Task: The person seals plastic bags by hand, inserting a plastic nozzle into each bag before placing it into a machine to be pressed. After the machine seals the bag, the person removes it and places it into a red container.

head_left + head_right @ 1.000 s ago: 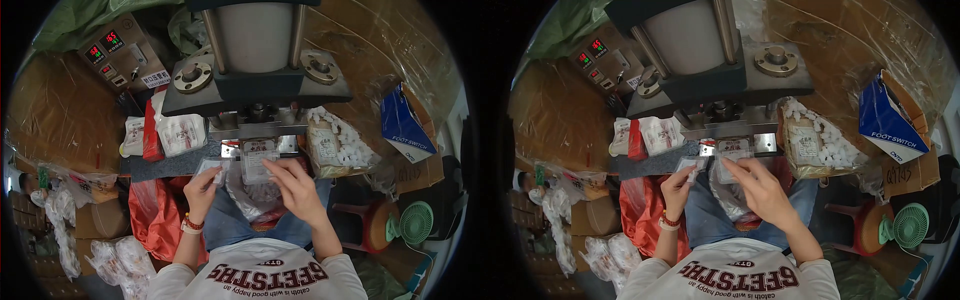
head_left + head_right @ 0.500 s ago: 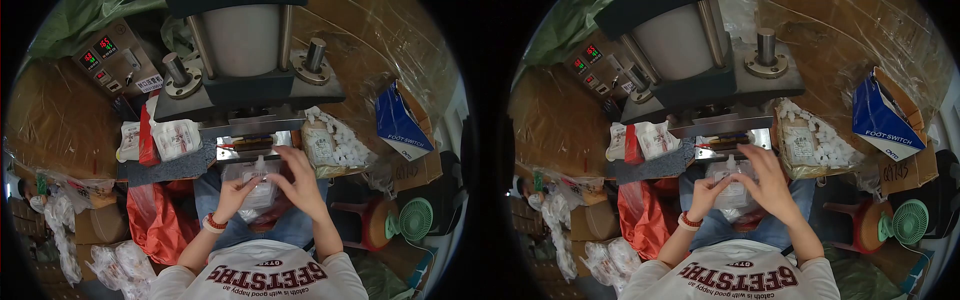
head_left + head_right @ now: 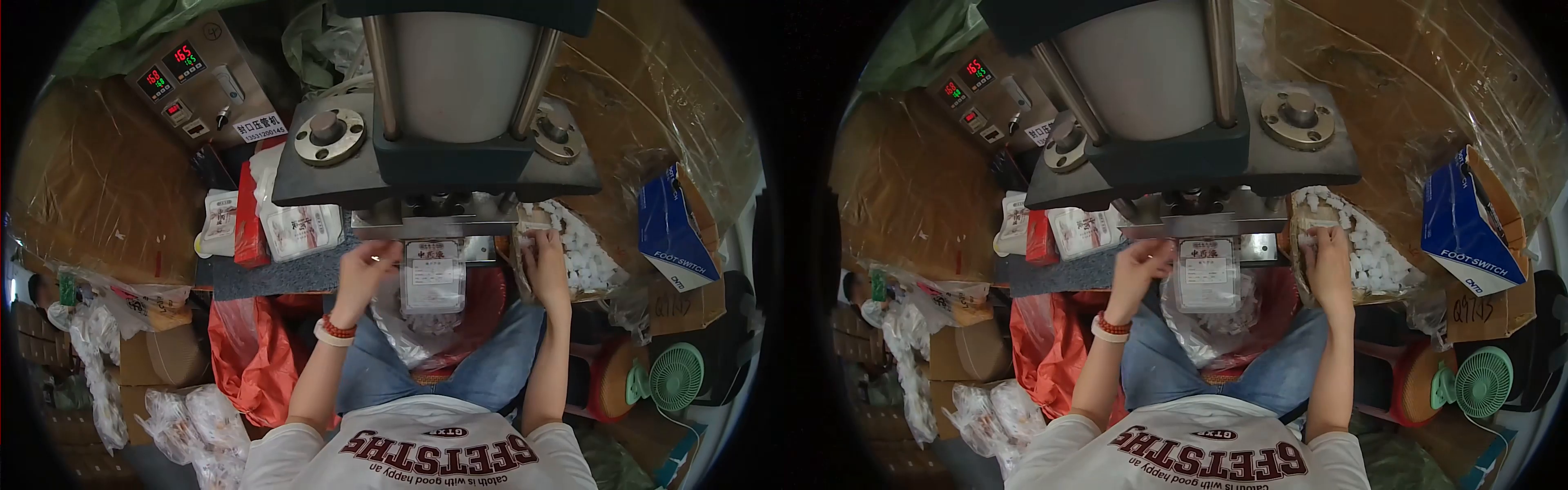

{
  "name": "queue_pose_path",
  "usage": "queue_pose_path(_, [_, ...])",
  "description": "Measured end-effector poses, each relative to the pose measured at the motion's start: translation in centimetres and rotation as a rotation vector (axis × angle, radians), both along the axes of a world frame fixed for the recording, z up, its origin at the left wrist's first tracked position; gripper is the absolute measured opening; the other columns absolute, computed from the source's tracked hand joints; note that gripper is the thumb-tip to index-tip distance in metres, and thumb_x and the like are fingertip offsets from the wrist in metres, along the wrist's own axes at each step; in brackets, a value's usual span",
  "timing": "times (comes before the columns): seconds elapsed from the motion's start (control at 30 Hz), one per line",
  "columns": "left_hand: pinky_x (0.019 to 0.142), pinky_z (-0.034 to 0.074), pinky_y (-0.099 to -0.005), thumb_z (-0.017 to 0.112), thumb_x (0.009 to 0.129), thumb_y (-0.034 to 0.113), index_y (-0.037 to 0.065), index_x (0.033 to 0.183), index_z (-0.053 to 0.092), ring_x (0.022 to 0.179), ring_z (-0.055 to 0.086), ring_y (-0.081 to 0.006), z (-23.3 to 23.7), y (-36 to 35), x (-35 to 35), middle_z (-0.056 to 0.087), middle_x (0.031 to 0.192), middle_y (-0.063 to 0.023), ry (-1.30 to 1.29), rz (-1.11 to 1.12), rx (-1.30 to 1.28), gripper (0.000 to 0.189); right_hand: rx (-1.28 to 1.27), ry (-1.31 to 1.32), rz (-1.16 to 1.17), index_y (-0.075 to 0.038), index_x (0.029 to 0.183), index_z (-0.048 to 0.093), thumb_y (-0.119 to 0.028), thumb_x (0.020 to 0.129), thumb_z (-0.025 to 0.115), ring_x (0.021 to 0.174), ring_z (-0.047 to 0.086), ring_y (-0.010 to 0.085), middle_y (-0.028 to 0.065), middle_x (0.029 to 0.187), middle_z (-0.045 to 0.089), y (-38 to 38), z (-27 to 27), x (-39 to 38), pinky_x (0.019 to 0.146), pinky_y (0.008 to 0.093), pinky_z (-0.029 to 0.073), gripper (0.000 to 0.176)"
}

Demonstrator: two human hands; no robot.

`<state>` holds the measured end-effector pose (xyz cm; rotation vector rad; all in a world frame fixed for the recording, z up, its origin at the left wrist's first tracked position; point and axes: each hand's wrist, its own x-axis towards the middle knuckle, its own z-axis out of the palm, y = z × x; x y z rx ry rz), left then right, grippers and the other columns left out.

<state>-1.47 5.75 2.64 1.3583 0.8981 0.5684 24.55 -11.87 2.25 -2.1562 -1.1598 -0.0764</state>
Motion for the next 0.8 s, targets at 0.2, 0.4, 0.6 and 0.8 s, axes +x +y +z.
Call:
queue_pose_path(0.2, [0.112,0.024,-0.0450,0.066,0.084,0.037,0.007,0.144,0.035,0.135,0.037,-0.0317,-1.6,2.1,-9.0,0.042,0.145,-0.0107,0.844,-0.075,1.241,0.074,0.111,0.394,-0.206,0.001,0.096,0.063,-0.004,0.082,0.066,0.085,0.058,0.0317,0.0158,0.095,0.062,0.4,4.3,-2.4,0.082,0.0381,0.045,0.016])
queue_pose_path(0.4, [0.074,0.054,-0.0305,0.062,0.069,-0.006,0.009,0.096,0.072,0.093,0.068,-0.0248,-1.3,-2.0,-9.9,0.072,0.094,-0.0061,0.354,0.122,0.898,0.033,0.496,-0.030,0.286,-0.003,0.096,0.067,-0.002,0.075,0.070,0.090,0.060,0.0259,0.0086,0.089,0.062,-0.9,7.4,-9.2,0.101,0.0466,0.037,0.021])
queue_pose_path(0.6, [0.078,0.054,-0.0296,0.060,0.066,-0.010,0.007,0.098,0.071,0.096,0.067,-0.0229,3.8,-6.8,-5.6,0.071,0.101,-0.0066,0.164,-0.032,1.185,0.038,0.317,-0.133,0.643,-0.003,0.103,0.065,-0.002,0.075,0.066,0.095,0.059,0.0276,0.0087,0.091,0.059,0.0,5.9,-13.6,0.104,0.0511,0.037,0.028])
queue_pose_path(0.8, [0.070,0.054,-0.0265,0.068,0.080,0.003,0.003,0.102,0.071,0.077,0.070,-0.0178,4.5,-9.3,-4.0,0.072,0.093,-0.0094,-0.158,-0.271,0.791,0.022,0.340,0.232,0.809,-0.004,0.111,0.064,-0.005,0.075,0.070,0.093,0.060,0.0248,0.0106,0.100,0.061,-2.0,7.4,-11.1,0.097,0.0424,0.043,0.036])
